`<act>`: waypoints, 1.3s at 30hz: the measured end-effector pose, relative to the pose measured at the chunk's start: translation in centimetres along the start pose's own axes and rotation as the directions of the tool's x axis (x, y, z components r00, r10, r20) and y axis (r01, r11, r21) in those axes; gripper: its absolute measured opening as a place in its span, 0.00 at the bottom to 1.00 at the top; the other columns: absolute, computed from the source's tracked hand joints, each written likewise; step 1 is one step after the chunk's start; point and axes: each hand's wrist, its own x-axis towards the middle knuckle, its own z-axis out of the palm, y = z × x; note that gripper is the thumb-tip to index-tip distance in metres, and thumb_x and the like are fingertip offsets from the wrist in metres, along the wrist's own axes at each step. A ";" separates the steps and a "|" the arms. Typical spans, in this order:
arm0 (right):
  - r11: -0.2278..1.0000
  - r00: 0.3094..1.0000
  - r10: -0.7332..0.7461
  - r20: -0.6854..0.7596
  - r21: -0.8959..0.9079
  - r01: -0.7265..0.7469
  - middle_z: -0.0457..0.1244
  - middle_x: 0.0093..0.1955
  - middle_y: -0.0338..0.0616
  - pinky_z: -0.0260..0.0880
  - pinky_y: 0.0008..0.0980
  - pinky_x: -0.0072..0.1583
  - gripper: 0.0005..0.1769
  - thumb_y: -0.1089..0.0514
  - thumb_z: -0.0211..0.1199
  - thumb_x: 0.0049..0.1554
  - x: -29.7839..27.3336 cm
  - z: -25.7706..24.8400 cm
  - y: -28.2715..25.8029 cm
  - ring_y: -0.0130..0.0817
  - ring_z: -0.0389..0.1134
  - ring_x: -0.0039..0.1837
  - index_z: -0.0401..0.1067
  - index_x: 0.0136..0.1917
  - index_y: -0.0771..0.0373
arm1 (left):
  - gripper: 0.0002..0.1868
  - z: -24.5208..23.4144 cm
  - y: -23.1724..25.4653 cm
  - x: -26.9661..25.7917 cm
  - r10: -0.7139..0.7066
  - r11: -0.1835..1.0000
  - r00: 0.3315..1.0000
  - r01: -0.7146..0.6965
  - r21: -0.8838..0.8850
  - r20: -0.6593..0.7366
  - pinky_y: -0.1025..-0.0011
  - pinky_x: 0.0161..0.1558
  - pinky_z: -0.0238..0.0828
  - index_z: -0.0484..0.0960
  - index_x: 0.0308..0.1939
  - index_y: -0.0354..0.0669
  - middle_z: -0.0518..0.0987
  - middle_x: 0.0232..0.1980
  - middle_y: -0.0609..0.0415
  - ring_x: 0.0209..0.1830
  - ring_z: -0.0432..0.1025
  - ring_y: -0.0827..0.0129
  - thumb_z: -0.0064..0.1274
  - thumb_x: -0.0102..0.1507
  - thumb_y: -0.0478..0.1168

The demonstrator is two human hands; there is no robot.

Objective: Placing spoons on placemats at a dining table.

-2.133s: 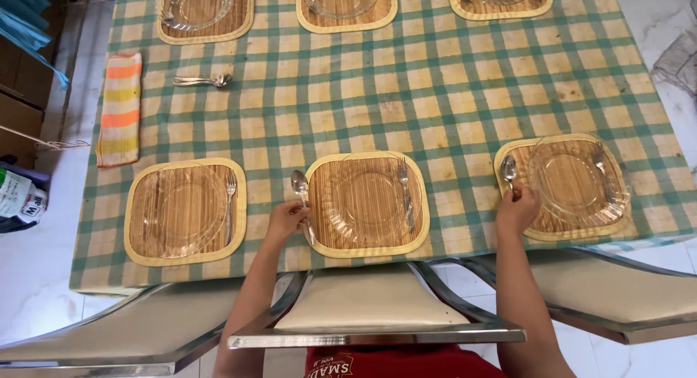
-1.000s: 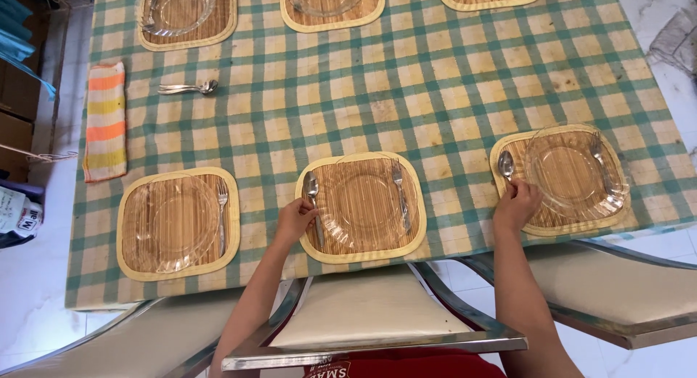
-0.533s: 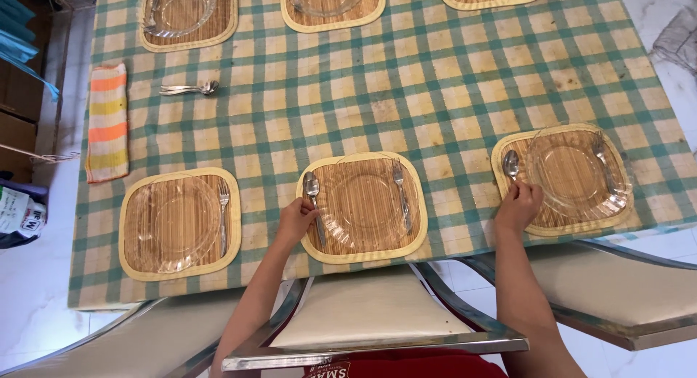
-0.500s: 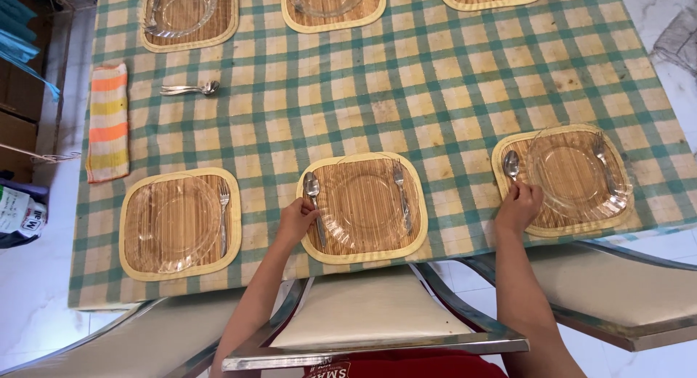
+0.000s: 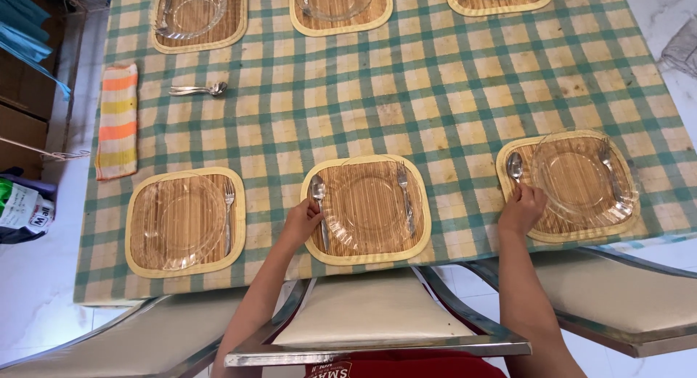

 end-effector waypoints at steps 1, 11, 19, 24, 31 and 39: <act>1.000 1.000 -0.001 -0.001 0.001 0.001 0.66 0.54 0.49 0.67 0.42 0.62 0.07 0.70 0.66 0.60 0.1 0.1 0.0 0.47 0.64 0.61 0.79 0.52 0.68 | 0.11 0.1 -0.2 0.1 0.000 1.000 1.000 0.000 0.000 -0.002 0.68 0.35 0.74 0.77 0.38 0.35 0.80 0.31 0.49 0.29 0.74 0.66 0.63 0.61 0.37; 1.000 1.000 -0.017 -0.024 -0.017 0.017 0.67 0.54 0.50 0.68 0.41 0.61 0.08 0.72 0.66 0.58 0.1 0.6 0.3 0.47 0.66 0.60 0.79 0.52 0.68 | 0.10 0.4 -1.6 0.4 -0.002 1.000 1.000 0.002 0.005 0.019 0.69 0.35 0.73 0.77 0.39 0.37 0.80 0.31 0.52 0.29 0.73 0.68 0.63 0.61 0.37; 0.997 0.994 -0.033 -0.106 0.063 0.040 0.66 0.51 0.46 0.65 0.45 0.60 0.08 0.74 0.66 0.58 0.0 -0.9 -2.0 0.46 0.66 0.58 0.78 0.49 0.66 | 0.15 -1.2 -2.6 0.9 -0.011 0.999 0.999 0.014 0.052 -0.047 0.65 0.35 0.73 0.73 0.50 0.38 0.79 0.33 0.47 0.31 0.74 0.63 0.59 0.65 0.41; 0.991 0.985 -0.116 -0.126 0.044 0.123 0.67 0.54 0.38 0.54 0.46 0.66 0.09 0.68 0.68 0.59 1.1 -4.4 -6.0 0.38 0.67 0.60 0.80 0.51 0.56 | 0.17 -5.8 1.9 -1.5 -0.026 0.999 0.995 0.021 -0.048 -0.094 0.63 0.36 0.73 0.73 0.56 0.39 0.81 0.42 0.48 0.35 0.76 0.62 0.54 0.67 0.43; 0.978 0.994 -0.109 0.008 0.180 0.106 0.66 0.62 0.39 0.51 0.45 0.68 0.11 0.58 0.64 0.65 2.2 -8.8 -9.4 0.38 0.64 0.66 0.78 0.61 0.54 | 0.16 -11.3 8.8 -8.1 0.065 0.992 0.974 -0.087 -0.090 -0.219 0.65 0.43 0.75 0.74 0.57 0.40 0.82 0.51 0.49 0.46 0.77 0.65 0.51 0.68 0.42; 0.839 0.913 -0.360 0.192 0.494 0.227 0.61 0.75 0.45 0.50 0.50 0.75 0.22 0.48 0.57 0.67 3.8 -16.6 -15.3 0.45 0.60 0.74 0.71 0.71 0.55 | 0.17 -15.1 15.2 -16.7 0.345 0.938 0.854 -0.327 0.113 -0.389 0.63 0.67 0.62 0.75 0.60 0.39 0.74 0.69 0.45 0.70 0.68 0.54 0.52 0.67 0.35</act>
